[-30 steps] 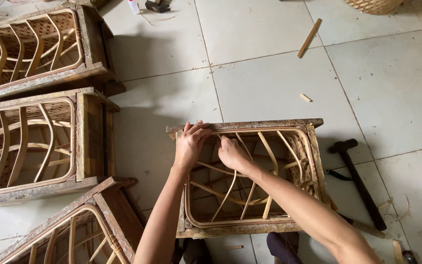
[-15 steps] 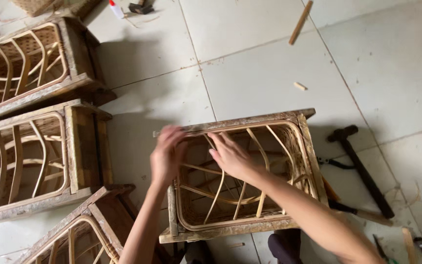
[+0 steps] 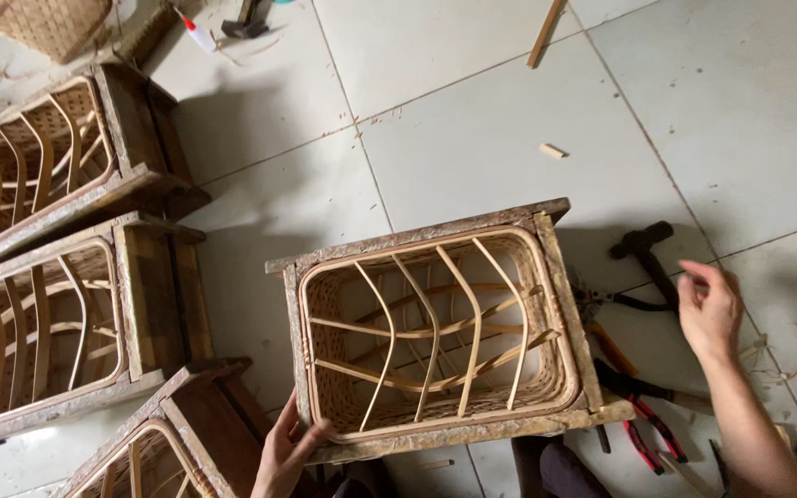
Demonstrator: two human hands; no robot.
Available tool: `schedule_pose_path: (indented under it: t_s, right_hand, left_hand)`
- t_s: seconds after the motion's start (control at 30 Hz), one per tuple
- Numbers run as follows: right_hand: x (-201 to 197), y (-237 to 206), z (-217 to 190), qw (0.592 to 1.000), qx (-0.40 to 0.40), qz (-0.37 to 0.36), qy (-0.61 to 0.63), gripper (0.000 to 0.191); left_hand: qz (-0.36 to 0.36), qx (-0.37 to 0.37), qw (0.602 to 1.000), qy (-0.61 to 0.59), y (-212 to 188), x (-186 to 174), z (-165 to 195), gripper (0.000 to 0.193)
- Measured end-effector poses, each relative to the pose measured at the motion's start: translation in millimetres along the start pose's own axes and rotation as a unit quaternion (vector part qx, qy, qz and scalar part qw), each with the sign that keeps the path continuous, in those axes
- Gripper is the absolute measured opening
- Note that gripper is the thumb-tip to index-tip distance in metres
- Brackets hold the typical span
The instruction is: The person is weaving a rectangular basket using thin wooden strips. They insert and bend the strips into a wooden mold, using a hammer to secure them and pliers to trim excess material. The process involves repeated insertion, bending, and securing of the strips to form the basket's structure.
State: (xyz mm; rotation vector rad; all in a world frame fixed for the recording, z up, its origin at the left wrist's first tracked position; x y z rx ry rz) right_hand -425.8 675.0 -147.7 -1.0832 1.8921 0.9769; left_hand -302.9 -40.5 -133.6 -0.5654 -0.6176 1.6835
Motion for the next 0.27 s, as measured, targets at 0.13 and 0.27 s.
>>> schedule_pose_path:
  t_s: [0.13, 0.27]
  right_hand:
    - [28.5, -13.3, 50.7, 0.976, -0.04, -0.003, -0.216, 0.044]
    - [59.0, -8.4, 79.0, 0.987, 0.043, -0.106, -0.114, 0.043]
  left_hand:
    - [0.008, 0.044, 0.998, -0.041, 13.8, -9.4, -15.8, 0.079]
    - [0.044, 0.063, 0.996, -0.037, 30.7, -23.4, -36.6, 0.069]
Point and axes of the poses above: each hand's wrist, its own y-axis towards the middle knuckle, its own x-axis out of the palm, z = x × y, the point moved 8 cm from there along y, towards the middle knuckle, and after that the axes turned 13 degrees about -y, right-handed, at the moved point
